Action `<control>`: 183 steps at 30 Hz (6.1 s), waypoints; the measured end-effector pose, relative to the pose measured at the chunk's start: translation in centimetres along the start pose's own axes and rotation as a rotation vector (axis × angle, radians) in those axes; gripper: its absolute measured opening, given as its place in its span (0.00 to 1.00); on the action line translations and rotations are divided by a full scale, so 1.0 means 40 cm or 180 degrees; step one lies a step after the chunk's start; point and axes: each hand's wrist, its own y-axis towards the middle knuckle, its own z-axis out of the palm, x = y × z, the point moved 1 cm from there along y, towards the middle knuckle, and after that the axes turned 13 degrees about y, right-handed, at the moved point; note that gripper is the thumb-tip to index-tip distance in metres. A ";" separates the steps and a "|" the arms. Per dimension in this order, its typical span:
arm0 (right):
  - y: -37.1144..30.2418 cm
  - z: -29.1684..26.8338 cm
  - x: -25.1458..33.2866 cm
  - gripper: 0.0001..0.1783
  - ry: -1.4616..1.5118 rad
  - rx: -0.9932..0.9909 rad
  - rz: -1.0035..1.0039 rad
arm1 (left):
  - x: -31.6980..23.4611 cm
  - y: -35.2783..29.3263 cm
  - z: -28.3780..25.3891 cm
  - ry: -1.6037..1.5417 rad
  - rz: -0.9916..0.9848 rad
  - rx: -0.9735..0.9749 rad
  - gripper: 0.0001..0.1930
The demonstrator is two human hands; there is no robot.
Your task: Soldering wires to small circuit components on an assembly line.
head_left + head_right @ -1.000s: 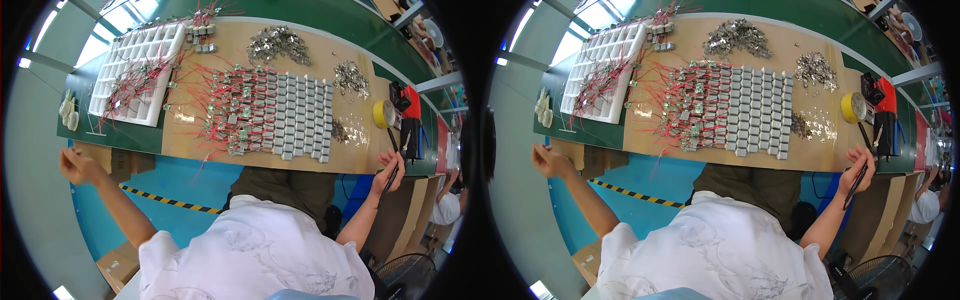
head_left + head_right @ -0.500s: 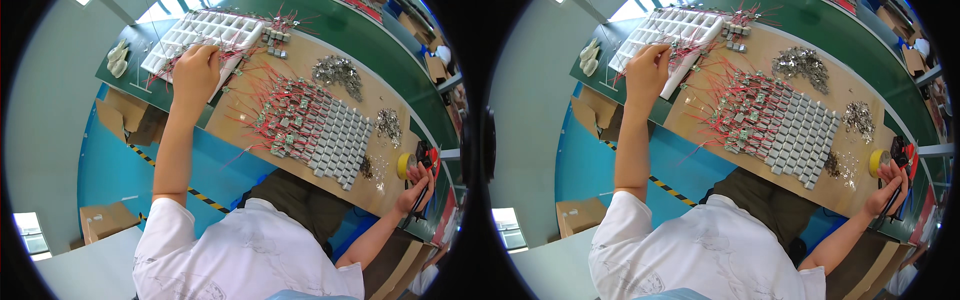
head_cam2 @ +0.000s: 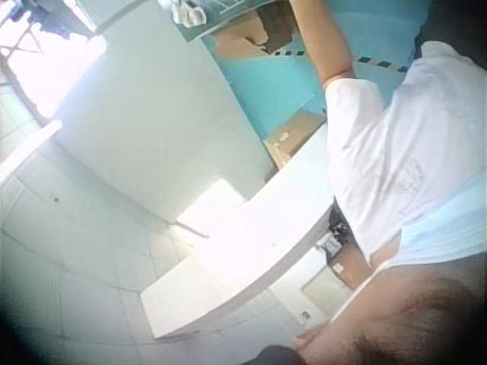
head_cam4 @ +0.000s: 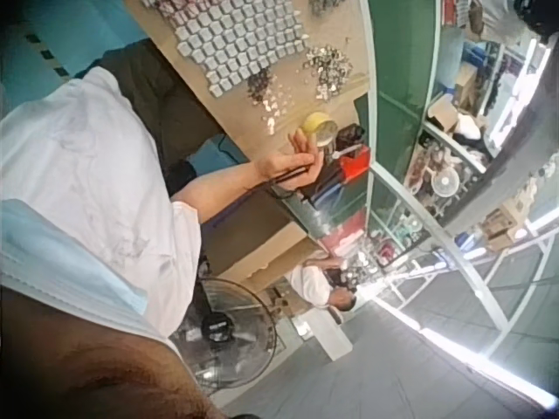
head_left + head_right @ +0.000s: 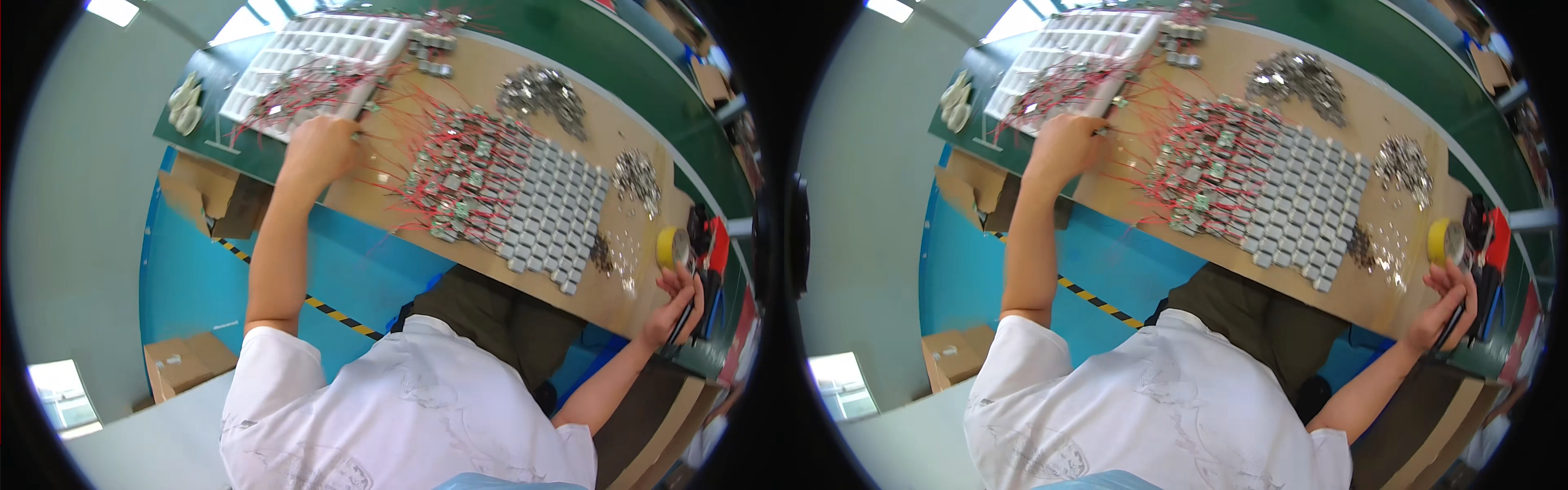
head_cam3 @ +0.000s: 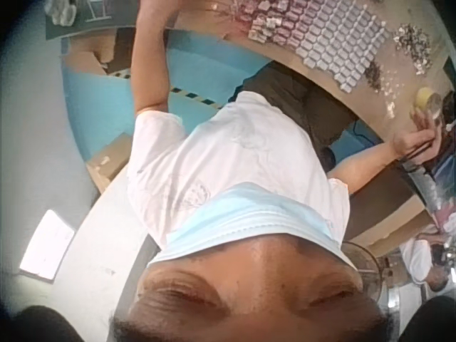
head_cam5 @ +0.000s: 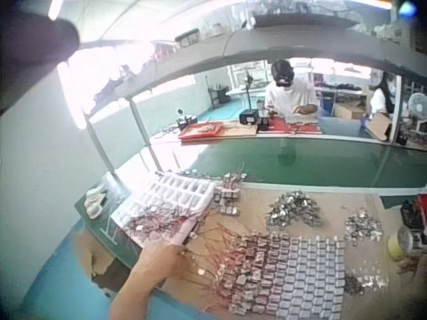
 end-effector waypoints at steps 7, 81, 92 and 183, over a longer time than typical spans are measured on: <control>-0.023 0.002 0.029 0.17 0.0025 0.0136 -0.0144 | -0.017 0.007 0.015 0.0410 0.0302 0.0090 0.15; -0.136 0.359 0.210 0.31 0.2485 0.1036 0.1907 | -0.475 -0.189 -0.104 -0.6815 -0.0187 0.1231 0.05; -0.157 0.365 0.211 0.20 0.1434 0.1350 0.0660 | -0.473 -0.206 -0.094 -0.6273 -0.0345 0.1142 0.05; 0.127 0.434 -0.132 0.09 0.1490 0.1510 0.1481 | -0.495 0.274 -0.004 -0.2650 0.1583 -0.0342 0.04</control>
